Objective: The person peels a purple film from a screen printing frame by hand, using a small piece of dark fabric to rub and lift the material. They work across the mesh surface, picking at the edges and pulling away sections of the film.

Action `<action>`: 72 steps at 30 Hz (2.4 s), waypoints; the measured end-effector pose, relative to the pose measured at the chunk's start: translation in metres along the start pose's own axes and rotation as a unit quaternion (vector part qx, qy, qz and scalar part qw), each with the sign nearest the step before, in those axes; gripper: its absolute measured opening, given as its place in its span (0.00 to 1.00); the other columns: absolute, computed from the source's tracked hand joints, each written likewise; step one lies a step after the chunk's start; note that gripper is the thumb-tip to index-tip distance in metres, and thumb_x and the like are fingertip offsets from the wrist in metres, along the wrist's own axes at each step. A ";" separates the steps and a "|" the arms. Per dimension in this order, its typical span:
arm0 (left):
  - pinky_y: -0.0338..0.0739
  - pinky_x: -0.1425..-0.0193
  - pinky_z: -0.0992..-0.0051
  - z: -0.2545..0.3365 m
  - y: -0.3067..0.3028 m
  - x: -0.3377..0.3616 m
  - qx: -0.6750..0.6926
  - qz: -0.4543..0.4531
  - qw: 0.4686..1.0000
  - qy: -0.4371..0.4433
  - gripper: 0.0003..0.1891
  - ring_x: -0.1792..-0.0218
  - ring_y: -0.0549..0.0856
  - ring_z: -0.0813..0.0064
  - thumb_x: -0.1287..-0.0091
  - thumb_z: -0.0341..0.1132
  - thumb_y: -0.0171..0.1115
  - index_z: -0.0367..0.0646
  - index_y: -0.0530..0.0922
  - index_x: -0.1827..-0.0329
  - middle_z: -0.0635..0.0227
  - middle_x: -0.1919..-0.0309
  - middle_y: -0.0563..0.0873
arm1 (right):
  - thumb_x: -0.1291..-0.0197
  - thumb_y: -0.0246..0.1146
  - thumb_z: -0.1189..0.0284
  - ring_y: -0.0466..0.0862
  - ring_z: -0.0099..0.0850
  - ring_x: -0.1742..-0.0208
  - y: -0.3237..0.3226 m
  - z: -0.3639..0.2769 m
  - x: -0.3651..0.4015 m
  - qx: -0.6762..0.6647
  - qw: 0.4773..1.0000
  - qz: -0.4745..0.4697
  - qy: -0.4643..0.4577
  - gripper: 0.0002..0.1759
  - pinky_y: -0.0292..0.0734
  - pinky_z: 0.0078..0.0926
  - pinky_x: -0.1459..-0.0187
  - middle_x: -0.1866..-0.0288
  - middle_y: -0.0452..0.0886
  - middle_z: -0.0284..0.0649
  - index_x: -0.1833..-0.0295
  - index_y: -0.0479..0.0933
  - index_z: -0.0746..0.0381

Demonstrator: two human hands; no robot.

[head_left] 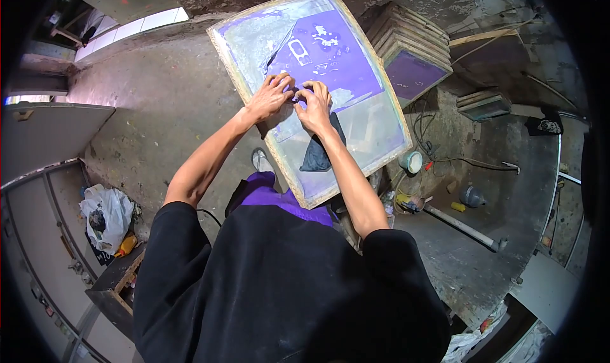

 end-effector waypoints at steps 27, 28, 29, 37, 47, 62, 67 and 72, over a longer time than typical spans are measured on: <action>0.61 0.28 0.50 -0.007 -0.033 0.016 0.124 0.067 0.979 -0.149 0.18 0.26 0.66 0.51 0.42 0.35 0.74 0.47 0.87 0.47 0.61 0.35 0.78 | 0.42 0.73 0.71 0.66 0.48 0.24 0.015 -0.011 -0.004 0.059 0.998 0.008 -0.029 0.12 0.59 0.53 0.27 0.35 0.76 0.44 0.54 0.85 0.64; 0.61 0.28 0.50 -0.008 -0.032 0.017 0.123 0.067 0.979 -0.150 0.18 0.26 0.66 0.51 0.42 0.35 0.74 0.47 0.87 0.47 0.61 0.35 0.78 | 0.42 0.73 0.71 0.66 0.48 0.24 0.016 -0.010 -0.004 0.059 0.998 0.007 -0.029 0.12 0.59 0.53 0.27 0.35 0.76 0.44 0.54 0.85 0.64; 0.61 0.28 0.50 -0.008 -0.030 0.019 0.115 0.079 0.980 -0.145 0.18 0.26 0.67 0.51 0.42 0.35 0.74 0.47 0.87 0.48 0.60 0.35 0.78 | 0.42 0.73 0.71 0.66 0.48 0.24 0.017 -0.010 -0.005 0.058 0.998 0.007 -0.030 0.12 0.59 0.53 0.27 0.35 0.76 0.44 0.54 0.85 0.64; 0.61 0.28 0.51 -0.012 -0.010 0.019 0.084 0.109 0.983 -0.126 0.18 0.26 0.67 0.52 0.44 0.34 0.75 0.46 0.87 0.49 0.59 0.37 0.79 | 0.43 0.73 0.71 0.66 0.48 0.24 0.006 -0.019 -0.006 0.036 0.999 -0.008 -0.013 0.13 0.57 0.54 0.26 0.34 0.76 0.45 0.53 0.86 0.62; 0.63 0.28 0.50 -0.020 -0.018 0.013 0.118 0.056 0.973 -0.188 0.17 0.27 0.68 0.50 0.46 0.37 0.78 0.45 0.89 0.53 0.60 0.38 0.79 | 0.45 0.74 0.72 0.67 0.48 0.25 0.022 -0.020 -0.011 0.034 0.999 0.013 -0.036 0.11 0.58 0.52 0.28 0.35 0.77 0.45 0.56 0.88 0.63; 0.63 0.29 0.50 -0.015 -0.022 0.020 0.099 0.105 0.977 -0.160 0.15 0.27 0.68 0.51 0.48 0.37 0.78 0.45 0.90 0.58 0.61 0.40 0.79 | 0.46 0.74 0.73 0.65 0.49 0.24 0.017 -0.016 -0.021 -0.006 1.000 -0.023 -0.009 0.12 0.55 0.54 0.27 0.34 0.75 0.47 0.55 0.88 0.62; 0.63 0.31 0.51 -0.025 -0.020 0.011 0.099 0.095 0.982 -0.133 0.15 0.27 0.68 0.52 0.51 0.34 0.77 0.44 0.90 0.59 0.60 0.41 0.79 | 0.49 0.76 0.72 0.64 0.50 0.23 0.020 -0.020 -0.018 -0.017 1.000 -0.019 -0.002 0.13 0.54 0.55 0.25 0.32 0.74 0.47 0.56 0.89 0.61; 0.63 0.31 0.52 -0.032 -0.028 0.001 0.138 0.069 0.980 -0.123 0.14 0.27 0.68 0.52 0.51 0.35 0.77 0.46 0.90 0.60 0.60 0.41 0.79 | 0.50 0.77 0.72 0.64 0.49 0.22 0.026 -0.019 -0.018 0.003 1.000 -0.010 -0.002 0.12 0.54 0.53 0.24 0.32 0.75 0.46 0.57 0.89 0.62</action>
Point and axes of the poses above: each hand's wrist, its own x-axis away from the middle knuckle, its own y-axis out of the palm, z = x × y, the point moved 5 cm from there along -x, towards the middle knuckle
